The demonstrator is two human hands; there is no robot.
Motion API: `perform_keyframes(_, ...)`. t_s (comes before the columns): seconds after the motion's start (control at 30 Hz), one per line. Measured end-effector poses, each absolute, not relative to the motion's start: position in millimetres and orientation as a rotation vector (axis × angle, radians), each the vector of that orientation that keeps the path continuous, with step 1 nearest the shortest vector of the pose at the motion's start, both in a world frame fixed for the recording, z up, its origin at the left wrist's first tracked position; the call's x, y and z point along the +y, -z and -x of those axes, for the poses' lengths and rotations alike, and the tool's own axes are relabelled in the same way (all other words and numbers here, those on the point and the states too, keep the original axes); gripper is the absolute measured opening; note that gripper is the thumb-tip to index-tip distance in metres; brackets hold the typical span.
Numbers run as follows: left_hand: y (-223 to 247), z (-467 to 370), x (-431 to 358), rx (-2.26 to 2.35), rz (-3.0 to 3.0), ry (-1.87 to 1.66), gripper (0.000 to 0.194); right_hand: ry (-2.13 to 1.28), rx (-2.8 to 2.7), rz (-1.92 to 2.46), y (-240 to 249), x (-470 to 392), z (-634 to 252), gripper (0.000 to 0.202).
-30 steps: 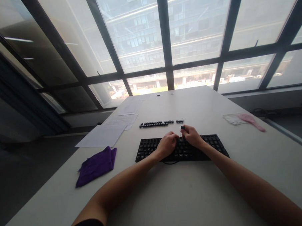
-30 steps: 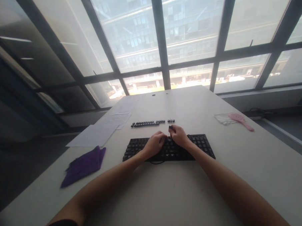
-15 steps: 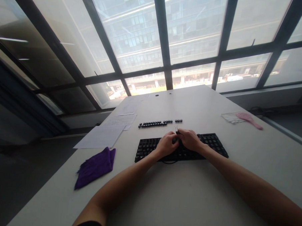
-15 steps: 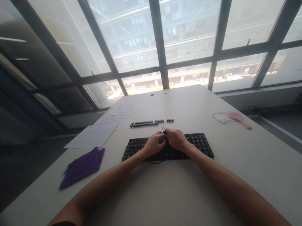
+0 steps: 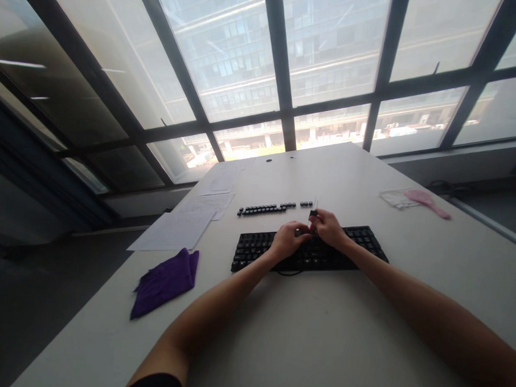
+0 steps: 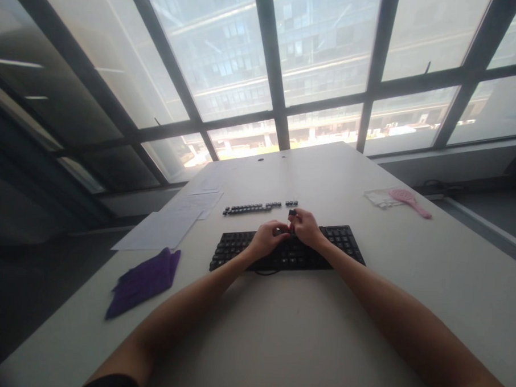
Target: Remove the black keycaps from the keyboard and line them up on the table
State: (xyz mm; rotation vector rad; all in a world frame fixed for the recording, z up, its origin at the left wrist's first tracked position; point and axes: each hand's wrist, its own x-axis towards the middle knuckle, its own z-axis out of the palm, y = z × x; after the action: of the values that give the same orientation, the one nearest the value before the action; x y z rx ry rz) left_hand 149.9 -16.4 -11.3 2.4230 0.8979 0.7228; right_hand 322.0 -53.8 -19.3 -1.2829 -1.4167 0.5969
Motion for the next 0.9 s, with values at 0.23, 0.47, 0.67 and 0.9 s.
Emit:
perform_keyframes(0.23, 13, -149, -18, 0.841, -2.308, -0.877, 0.028, -0.566, -1.375, 1.191, 16, -56, -319, 0.021)
perform_keyframes(0.47, 13, -146, -22, 0.775, -2.225, -1.030, 0.029, -0.436, -1.515, 1.274, 16, -62, -311, 0.016)
perform_keyframes(0.67, 14, -145, -28, 0.728, -2.436, -1.041, 0.031, -0.538, -1.473, 1.256, 19, -57, -313, 0.016)
perform_keyframes(0.9, 10, -146, -31, 0.601, -2.607, -1.037, 0.019, -0.579, -1.343, 1.248, 21, -51, -315, 0.019)
